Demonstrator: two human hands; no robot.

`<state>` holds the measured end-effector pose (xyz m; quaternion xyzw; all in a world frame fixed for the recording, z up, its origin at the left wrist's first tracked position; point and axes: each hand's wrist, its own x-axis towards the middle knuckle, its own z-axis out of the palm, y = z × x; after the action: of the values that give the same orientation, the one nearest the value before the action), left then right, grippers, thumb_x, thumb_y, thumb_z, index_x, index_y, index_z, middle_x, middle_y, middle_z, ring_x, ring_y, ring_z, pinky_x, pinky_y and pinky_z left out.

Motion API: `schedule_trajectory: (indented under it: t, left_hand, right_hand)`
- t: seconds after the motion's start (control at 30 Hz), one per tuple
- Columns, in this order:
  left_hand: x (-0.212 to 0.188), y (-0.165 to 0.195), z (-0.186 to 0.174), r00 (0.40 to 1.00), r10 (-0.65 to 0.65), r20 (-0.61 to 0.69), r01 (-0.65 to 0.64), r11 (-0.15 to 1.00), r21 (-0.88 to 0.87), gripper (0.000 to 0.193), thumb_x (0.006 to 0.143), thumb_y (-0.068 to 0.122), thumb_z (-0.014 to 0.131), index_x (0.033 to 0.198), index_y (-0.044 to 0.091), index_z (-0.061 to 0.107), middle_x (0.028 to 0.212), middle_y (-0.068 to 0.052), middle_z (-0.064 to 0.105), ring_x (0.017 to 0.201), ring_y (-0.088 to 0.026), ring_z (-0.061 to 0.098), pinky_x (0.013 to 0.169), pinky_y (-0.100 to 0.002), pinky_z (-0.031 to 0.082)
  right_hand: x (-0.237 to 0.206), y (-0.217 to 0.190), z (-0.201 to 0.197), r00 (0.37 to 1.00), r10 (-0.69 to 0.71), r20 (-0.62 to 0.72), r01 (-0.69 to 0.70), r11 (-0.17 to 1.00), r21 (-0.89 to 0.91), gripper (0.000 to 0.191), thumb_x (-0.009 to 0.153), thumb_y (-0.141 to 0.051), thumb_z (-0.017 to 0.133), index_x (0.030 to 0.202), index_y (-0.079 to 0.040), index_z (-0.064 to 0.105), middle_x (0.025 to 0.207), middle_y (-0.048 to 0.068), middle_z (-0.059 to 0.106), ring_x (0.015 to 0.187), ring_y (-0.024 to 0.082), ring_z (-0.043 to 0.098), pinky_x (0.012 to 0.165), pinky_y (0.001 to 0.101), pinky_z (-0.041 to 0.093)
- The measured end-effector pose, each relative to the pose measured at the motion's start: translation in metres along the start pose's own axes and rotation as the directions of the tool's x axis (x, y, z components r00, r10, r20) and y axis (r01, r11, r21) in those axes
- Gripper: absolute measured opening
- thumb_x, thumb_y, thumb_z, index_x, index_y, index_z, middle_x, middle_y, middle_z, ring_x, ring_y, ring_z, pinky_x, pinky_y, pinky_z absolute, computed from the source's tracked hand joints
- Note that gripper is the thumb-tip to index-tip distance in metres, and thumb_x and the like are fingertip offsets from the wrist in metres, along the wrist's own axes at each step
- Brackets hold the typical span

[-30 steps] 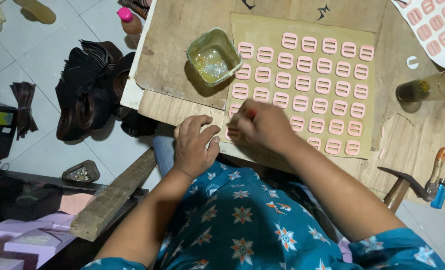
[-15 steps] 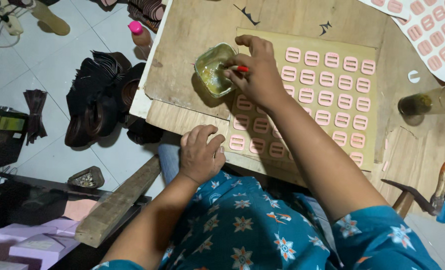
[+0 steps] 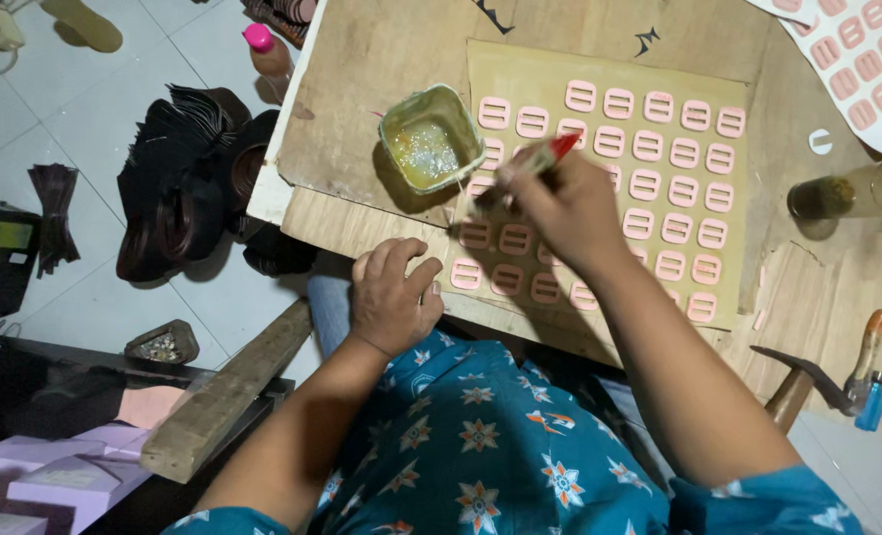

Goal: The person sits at a workbench holding a container of liquid glue in one hand and uses a brush in the other hand to apply glue onto small pink foam pieces laid out in rows on a board, working through the pieces one at a time. The board rests on a wooden table surrounded by sandal parts and footwear materials.

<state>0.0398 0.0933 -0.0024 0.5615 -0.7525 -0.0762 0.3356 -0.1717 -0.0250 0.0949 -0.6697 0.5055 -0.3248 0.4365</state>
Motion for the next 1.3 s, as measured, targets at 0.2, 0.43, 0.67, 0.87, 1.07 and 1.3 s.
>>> schedule_trajectory:
  t: [0.2,0.43,0.67,0.87,1.07,1.3]
  left_hand:
    - [0.0,0.002,-0.001,1.0,-0.008,0.001,0.008,1.0,-0.011,0.025,0.081,0.021,0.07,0.105,0.017,0.069,0.123,-0.005,0.058,0.122,-0.029,0.054,0.101,-0.049,0.039]
    - [0.0,0.003,-0.002,1.0,-0.007,-0.005,0.007,1.0,-0.02,0.024,0.08,0.02,0.071,0.104,0.016,0.069,0.122,-0.005,0.058,0.122,-0.03,0.054,0.101,-0.049,0.039]
    - [-0.001,0.002,-0.002,1.0,-0.001,-0.006,0.001,1.0,-0.011,0.024,0.08,0.02,0.071,0.104,0.017,0.069,0.122,-0.005,0.058,0.122,-0.029,0.054,0.101,-0.049,0.039]
    - [-0.002,0.001,0.0,1.0,0.005,-0.012,-0.005,1.0,-0.013,0.023,0.082,0.02,0.071,0.104,0.017,0.07,0.123,-0.005,0.058,0.123,-0.029,0.053,0.102,-0.049,0.039]
    - [-0.003,0.0,0.002,1.0,-0.008,-0.002,0.008,1.0,-0.015,0.024,0.081,0.02,0.071,0.105,0.016,0.07,0.124,-0.006,0.058,0.124,-0.03,0.053,0.102,-0.049,0.038]
    - [-0.002,0.001,0.001,1.0,-0.004,-0.016,0.003,1.0,-0.021,0.023,0.082,0.02,0.07,0.105,0.016,0.07,0.124,-0.006,0.059,0.124,-0.03,0.053,0.103,-0.049,0.038]
  right_hand:
    - [-0.024,0.028,0.026,0.993,-0.003,0.118,0.012,0.997,-0.079,0.02,0.097,-0.02,0.073,0.105,-0.002,0.07,0.088,0.008,0.077,0.078,0.013,0.073,0.072,0.0287,0.057]
    - [-0.015,0.039,0.029,0.959,-0.267,0.095,0.283,0.923,-0.262,0.022,0.093,-0.011,0.073,0.113,-0.004,0.068,0.098,0.014,0.075,0.088,0.027,0.075,0.075,0.0326,0.058]
    - [-0.018,0.029,0.023,0.959,-0.081,0.271,0.145,0.964,-0.223,0.02,0.09,-0.015,0.074,0.108,-0.007,0.071,0.096,0.011,0.076,0.087,0.025,0.075,0.077,0.0343,0.059]
    - [-0.028,0.026,0.011,0.942,-0.008,0.335,0.097,0.963,-0.249,0.022,0.087,-0.017,0.073,0.107,-0.007,0.072,0.094,0.009,0.077,0.082,0.022,0.076,0.074,0.0322,0.06]
    - [-0.045,0.029,0.002,0.988,0.057,0.146,0.003,0.924,-0.382,0.022,0.09,-0.022,0.077,0.105,-0.008,0.072,0.093,0.01,0.076,0.079,0.021,0.076,0.07,0.0322,0.06]
    - [-0.067,0.037,0.025,0.929,-0.334,0.156,0.366,0.887,-0.279,0.019,0.093,-0.014,0.075,0.111,-0.009,0.071,0.107,0.009,0.074,0.093,0.024,0.075,0.08,0.0335,0.061]
